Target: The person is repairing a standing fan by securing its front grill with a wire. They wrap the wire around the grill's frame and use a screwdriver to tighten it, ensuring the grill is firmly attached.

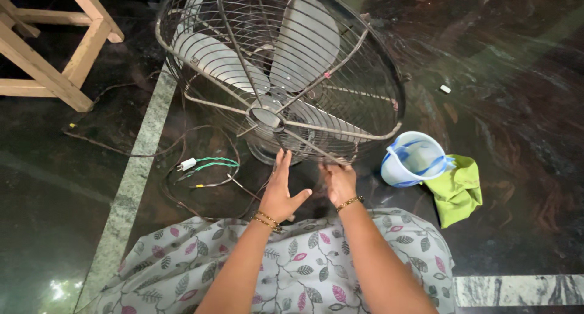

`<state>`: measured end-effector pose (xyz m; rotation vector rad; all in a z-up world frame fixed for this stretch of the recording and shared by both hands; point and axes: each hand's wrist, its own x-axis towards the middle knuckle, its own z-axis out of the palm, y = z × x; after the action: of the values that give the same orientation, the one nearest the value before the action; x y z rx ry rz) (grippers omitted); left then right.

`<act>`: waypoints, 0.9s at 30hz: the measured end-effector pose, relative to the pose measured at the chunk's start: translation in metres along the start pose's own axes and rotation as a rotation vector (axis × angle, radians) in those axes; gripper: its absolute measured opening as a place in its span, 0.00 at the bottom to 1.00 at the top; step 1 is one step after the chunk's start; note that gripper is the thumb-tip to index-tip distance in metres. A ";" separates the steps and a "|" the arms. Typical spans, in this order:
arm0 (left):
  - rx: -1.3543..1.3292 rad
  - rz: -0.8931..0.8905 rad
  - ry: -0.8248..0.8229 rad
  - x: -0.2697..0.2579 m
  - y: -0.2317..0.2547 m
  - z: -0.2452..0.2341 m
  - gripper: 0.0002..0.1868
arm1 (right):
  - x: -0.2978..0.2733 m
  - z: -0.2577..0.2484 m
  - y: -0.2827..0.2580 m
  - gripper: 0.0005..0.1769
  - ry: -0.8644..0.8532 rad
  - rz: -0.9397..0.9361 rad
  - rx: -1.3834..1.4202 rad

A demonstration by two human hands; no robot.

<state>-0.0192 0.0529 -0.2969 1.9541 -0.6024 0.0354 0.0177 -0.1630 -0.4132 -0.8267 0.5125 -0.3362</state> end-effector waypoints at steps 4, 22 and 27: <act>0.006 -0.022 -0.011 0.002 0.000 -0.005 0.60 | 0.006 -0.001 0.011 0.12 0.031 -0.061 0.005; 0.054 0.006 -0.060 0.003 -0.012 0.003 0.63 | 0.016 0.000 0.003 0.06 -0.042 -0.201 0.089; 0.060 -0.003 -0.061 0.001 -0.012 0.002 0.62 | 0.011 -0.001 -0.001 0.08 -0.067 -0.177 0.102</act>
<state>-0.0136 0.0551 -0.3074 2.0198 -0.6452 -0.0083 0.0263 -0.1697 -0.4165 -0.7829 0.3576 -0.4920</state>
